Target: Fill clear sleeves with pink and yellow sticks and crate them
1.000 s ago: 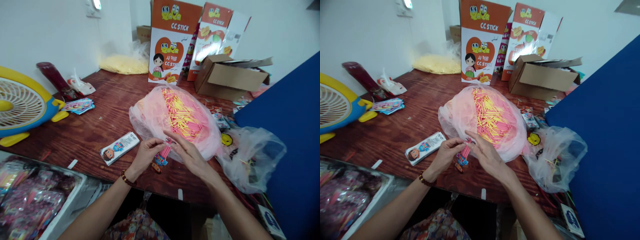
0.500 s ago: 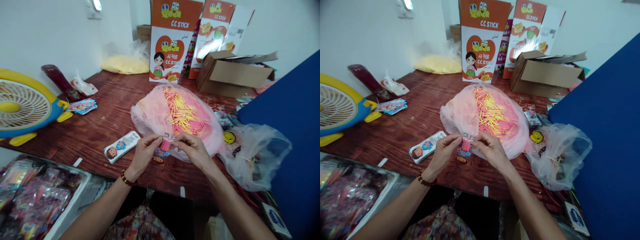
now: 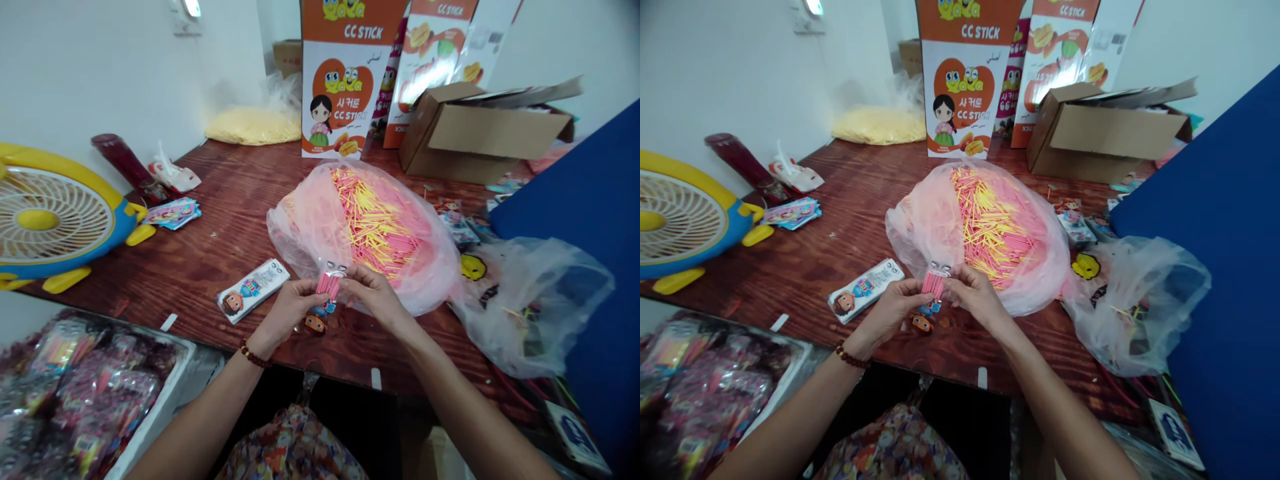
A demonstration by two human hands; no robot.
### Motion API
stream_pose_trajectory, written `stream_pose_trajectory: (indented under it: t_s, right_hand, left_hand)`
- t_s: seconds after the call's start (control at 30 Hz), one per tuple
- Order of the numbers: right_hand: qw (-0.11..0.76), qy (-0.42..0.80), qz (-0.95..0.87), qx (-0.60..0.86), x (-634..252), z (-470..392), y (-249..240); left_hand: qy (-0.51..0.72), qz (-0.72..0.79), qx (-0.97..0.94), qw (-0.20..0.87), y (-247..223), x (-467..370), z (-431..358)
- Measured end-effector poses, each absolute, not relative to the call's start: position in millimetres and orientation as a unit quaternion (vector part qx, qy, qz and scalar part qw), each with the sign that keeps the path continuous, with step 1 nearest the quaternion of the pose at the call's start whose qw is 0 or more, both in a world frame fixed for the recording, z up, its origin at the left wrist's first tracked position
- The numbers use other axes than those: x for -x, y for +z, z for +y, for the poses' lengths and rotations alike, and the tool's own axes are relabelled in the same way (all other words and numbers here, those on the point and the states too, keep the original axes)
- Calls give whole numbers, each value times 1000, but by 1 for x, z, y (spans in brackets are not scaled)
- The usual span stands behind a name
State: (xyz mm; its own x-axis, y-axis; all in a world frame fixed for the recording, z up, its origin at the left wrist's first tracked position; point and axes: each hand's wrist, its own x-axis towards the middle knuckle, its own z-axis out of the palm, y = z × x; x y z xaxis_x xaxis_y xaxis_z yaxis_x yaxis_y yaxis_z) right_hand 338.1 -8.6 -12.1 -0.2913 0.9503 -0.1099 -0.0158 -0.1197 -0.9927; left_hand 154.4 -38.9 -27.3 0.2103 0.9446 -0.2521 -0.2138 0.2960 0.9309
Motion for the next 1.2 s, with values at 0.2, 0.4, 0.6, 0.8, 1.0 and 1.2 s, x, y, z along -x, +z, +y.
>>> stream_pose_trajectory:
  t_s: [0.2, 0.4, 0.6, 0.8, 1.0, 1.2]
  right_hand:
    - [385, 575, -556, 461, -333, -8, -18]
    - [356, 579, -567, 466, -331, -7, -26]
    - [353, 547, -578, 492, -325, -8, -33]
    - [311, 583, -572, 486, -323, -12, -27]
    - [391, 480, -599, 508, -331, -7, -12]
    - [354, 332, -753, 445, -329, -2, -9]
  left_hand:
    - [422, 473, -389, 669, -33, -150, -41]
    - [430, 505, -392, 637, -33, -148, -42]
    - [433, 491, -387, 649, -36, -149, -46]
    - [420, 506, -373, 655, -37, -144, -48]
    - [407, 524, -379, 645, -44, -134, -51]
    - [404, 509, -419, 634, -42, -131, -56]
